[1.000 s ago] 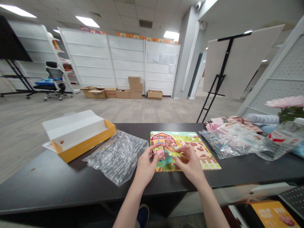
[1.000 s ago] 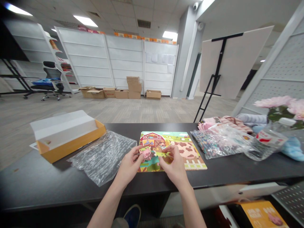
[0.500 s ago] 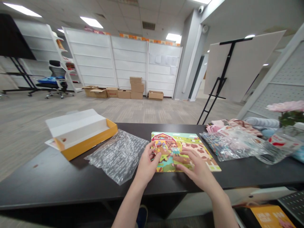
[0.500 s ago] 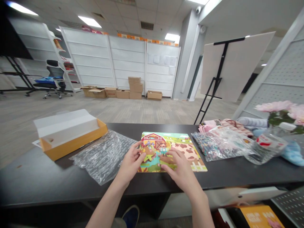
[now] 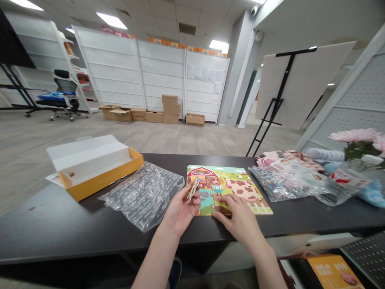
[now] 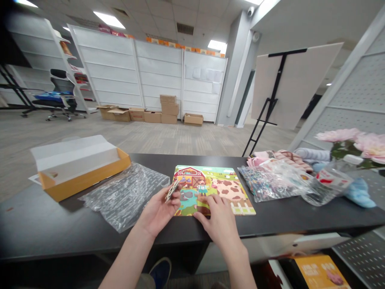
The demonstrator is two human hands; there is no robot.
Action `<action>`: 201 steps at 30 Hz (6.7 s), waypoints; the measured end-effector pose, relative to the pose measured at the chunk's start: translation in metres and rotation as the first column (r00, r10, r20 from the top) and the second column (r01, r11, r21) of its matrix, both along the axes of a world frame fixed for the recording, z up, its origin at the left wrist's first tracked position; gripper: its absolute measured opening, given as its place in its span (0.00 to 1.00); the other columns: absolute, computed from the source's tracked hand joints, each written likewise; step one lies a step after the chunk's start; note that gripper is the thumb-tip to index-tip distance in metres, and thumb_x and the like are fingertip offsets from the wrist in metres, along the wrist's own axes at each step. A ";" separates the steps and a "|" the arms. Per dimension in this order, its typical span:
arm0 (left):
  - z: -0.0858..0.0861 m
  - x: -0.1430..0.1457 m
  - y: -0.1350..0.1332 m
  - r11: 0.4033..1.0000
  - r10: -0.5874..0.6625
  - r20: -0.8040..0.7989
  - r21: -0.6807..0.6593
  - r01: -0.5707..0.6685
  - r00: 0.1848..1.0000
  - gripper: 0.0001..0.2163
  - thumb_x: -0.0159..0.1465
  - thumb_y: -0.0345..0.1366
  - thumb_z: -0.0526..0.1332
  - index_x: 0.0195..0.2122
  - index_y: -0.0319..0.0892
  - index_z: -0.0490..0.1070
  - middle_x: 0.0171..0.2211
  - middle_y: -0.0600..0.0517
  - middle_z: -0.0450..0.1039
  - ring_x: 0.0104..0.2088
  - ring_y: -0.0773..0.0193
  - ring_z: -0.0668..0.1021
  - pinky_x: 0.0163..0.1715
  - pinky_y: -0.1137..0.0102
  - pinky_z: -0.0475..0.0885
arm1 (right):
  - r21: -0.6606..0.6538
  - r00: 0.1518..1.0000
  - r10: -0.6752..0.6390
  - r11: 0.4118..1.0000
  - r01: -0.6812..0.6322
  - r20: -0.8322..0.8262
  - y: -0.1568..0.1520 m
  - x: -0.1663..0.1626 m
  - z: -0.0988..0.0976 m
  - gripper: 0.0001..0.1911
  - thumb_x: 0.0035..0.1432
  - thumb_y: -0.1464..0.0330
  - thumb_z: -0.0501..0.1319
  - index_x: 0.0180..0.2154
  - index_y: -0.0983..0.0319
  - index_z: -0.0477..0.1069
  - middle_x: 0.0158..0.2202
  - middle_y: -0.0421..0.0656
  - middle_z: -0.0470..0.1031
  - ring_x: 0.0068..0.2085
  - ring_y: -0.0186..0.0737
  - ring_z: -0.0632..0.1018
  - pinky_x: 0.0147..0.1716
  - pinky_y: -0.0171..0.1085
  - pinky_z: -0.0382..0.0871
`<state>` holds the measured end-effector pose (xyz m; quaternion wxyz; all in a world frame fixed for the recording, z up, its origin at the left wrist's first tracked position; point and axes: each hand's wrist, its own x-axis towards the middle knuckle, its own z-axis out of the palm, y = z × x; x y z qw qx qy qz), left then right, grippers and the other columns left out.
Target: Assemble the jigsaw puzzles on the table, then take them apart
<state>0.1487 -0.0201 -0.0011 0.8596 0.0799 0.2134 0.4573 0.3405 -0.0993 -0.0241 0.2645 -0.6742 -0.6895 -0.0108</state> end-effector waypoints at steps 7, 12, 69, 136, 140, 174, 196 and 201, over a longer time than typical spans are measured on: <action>0.001 0.001 -0.002 0.999 -0.002 0.008 -0.053 0.002 1.000 0.07 0.69 0.25 0.56 0.41 0.31 0.73 0.34 0.46 0.73 0.25 0.73 0.71 0.19 0.80 0.66 | 0.003 0.999 -0.009 1.000 0.009 0.036 0.002 -0.001 0.003 0.15 0.58 0.54 0.69 0.43 0.55 0.77 0.42 0.48 0.78 0.46 0.54 0.76 0.48 0.50 0.69; -0.003 0.003 -0.003 1.000 0.008 -0.017 -0.013 -0.008 1.000 0.11 0.61 0.21 0.58 0.43 0.34 0.74 0.35 0.46 0.74 0.28 0.69 0.75 0.22 0.77 0.69 | -0.023 0.999 -0.030 0.999 0.031 0.039 0.004 -0.002 0.004 0.10 0.61 0.58 0.67 0.41 0.56 0.77 0.41 0.47 0.78 0.45 0.54 0.76 0.47 0.49 0.69; -0.012 0.021 -0.021 0.669 0.163 -0.621 0.641 0.377 0.767 0.16 0.58 0.41 0.70 0.46 0.42 0.77 0.42 0.47 0.79 0.39 0.57 0.79 0.40 0.65 0.76 | 0.135 0.477 0.113 0.991 0.011 -0.871 0.016 -0.012 0.006 0.19 0.51 0.54 0.74 0.34 0.59 0.74 0.33 0.42 0.79 0.35 0.42 0.81 0.37 0.39 0.78; -0.014 0.030 -0.028 0.873 0.064 -0.557 0.433 0.224 0.828 0.17 0.62 0.46 0.70 0.48 0.45 0.80 0.46 0.46 0.78 0.40 0.59 0.78 0.34 0.71 0.70 | 0.102 0.496 0.061 0.993 0.056 -0.866 0.007 0.011 0.017 0.21 0.48 0.52 0.74 0.34 0.60 0.76 0.34 0.45 0.81 0.35 0.45 0.81 0.33 0.40 0.77; -0.016 0.031 -0.029 0.825 0.090 -0.559 0.506 0.253 0.825 0.18 0.58 0.39 0.73 0.49 0.43 0.80 0.42 0.46 0.79 0.35 0.62 0.76 0.32 0.72 0.70 | 0.100 0.698 0.046 0.994 0.037 -0.714 0.011 -0.011 0.016 0.15 0.58 0.54 0.66 0.35 0.59 0.79 0.36 0.46 0.82 0.37 0.45 0.81 0.35 0.40 0.75; -0.013 0.024 -0.018 0.948 0.057 -0.384 0.311 0.071 0.922 0.28 0.50 0.40 0.77 0.51 0.43 0.72 0.47 0.45 0.80 0.42 0.56 0.82 0.38 0.67 0.74 | 0.084 0.893 -0.364 0.914 0.397 -0.263 -0.003 0.108 -0.024 0.18 0.49 0.57 0.66 0.40 0.58 0.77 0.45 0.50 0.76 0.51 0.55 0.75 0.52 0.49 0.68; -0.024 0.035 -0.022 0.869 0.137 -0.528 0.471 0.155 0.838 0.25 0.59 0.46 0.70 0.55 0.44 0.72 0.49 0.44 0.80 0.44 0.54 0.82 0.44 0.64 0.75 | 0.150 0.626 0.112 0.989 0.007 -0.771 0.002 0.019 0.018 0.23 0.59 0.52 0.67 0.50 0.59 0.80 0.54 0.51 0.81 0.56 0.53 0.79 0.57 0.50 0.73; -0.027 0.036 -0.022 0.857 0.167 -0.526 0.495 0.141 0.834 0.23 0.61 0.46 0.68 0.55 0.43 0.73 0.51 0.43 0.79 0.48 0.52 0.81 0.50 0.61 0.75 | 0.179 0.672 0.139 0.984 -0.009 -0.728 0.003 0.013 0.018 0.22 0.63 0.55 0.65 0.52 0.59 0.79 0.58 0.51 0.78 0.60 0.53 0.76 0.64 0.54 0.66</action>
